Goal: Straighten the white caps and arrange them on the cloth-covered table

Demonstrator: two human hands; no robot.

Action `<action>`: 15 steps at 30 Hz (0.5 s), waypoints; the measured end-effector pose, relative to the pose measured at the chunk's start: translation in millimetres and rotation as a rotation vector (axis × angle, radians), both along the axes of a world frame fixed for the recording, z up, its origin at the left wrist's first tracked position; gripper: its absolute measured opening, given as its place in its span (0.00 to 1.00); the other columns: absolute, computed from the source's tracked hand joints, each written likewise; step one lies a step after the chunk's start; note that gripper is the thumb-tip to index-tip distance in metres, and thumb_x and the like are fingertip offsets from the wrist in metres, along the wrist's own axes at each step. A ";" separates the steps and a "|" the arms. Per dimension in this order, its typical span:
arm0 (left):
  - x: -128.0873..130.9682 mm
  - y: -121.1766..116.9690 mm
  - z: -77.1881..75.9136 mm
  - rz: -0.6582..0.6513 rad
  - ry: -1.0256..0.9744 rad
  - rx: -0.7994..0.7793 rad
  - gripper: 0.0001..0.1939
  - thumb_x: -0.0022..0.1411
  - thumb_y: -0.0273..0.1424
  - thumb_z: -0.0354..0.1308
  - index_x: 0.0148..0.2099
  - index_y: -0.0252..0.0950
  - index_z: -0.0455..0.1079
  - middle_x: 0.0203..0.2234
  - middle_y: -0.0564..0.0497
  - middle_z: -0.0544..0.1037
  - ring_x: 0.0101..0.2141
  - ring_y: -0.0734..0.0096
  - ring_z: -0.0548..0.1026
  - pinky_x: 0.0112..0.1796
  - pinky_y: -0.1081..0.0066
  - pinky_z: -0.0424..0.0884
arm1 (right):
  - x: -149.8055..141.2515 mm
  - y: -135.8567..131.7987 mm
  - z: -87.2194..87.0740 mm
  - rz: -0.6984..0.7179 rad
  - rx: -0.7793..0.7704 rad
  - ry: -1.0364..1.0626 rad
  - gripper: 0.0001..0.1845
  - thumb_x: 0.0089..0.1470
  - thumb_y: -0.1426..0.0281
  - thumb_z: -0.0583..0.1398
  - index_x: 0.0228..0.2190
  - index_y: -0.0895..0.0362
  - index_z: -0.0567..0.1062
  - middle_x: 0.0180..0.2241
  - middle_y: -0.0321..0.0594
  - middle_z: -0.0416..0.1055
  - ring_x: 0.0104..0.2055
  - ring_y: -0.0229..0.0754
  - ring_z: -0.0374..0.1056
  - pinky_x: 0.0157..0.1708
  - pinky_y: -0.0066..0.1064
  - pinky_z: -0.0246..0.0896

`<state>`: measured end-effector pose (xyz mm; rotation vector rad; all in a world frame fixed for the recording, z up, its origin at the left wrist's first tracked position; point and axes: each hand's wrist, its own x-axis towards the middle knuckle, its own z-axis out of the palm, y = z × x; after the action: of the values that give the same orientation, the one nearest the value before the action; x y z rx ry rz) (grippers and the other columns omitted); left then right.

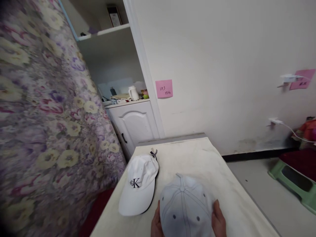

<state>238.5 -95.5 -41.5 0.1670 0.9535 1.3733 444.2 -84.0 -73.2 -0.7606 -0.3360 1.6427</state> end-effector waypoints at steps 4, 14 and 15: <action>0.0 -6.8 9.3 -0.032 0.013 0.031 0.14 0.54 0.39 0.64 0.41 0.38 0.83 0.42 0.45 0.86 0.65 0.50 0.62 0.65 0.60 0.57 | -5.6 -7.6 41.9 0.015 0.053 0.020 0.48 0.38 0.34 0.61 0.51 0.53 0.79 0.49 0.50 0.81 0.59 0.68 0.68 0.56 0.62 0.64; -13.4 -7.0 34.5 -0.102 -0.002 0.149 0.13 0.41 0.41 0.73 0.32 0.42 0.84 0.42 0.47 0.86 0.65 0.43 0.62 0.65 0.58 0.55 | -8.0 -2.7 15.0 -0.101 -0.118 -0.167 0.38 0.26 0.43 0.71 0.41 0.47 0.84 0.40 0.40 0.85 0.66 0.65 0.60 0.62 0.55 0.61; -11.1 -6.5 35.5 -0.122 -0.014 0.142 0.17 0.40 0.44 0.73 0.33 0.41 0.84 0.43 0.46 0.86 0.64 0.41 0.64 0.64 0.55 0.57 | -5.8 -1.7 14.0 -0.137 -0.127 -0.192 0.38 0.21 0.48 0.74 0.41 0.45 0.84 0.40 0.39 0.85 0.67 0.64 0.57 0.64 0.53 0.59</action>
<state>227.4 -102.0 -6.0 0.3180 0.8209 1.3276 438.3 -85.7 -59.2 -1.0190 -0.3095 1.4755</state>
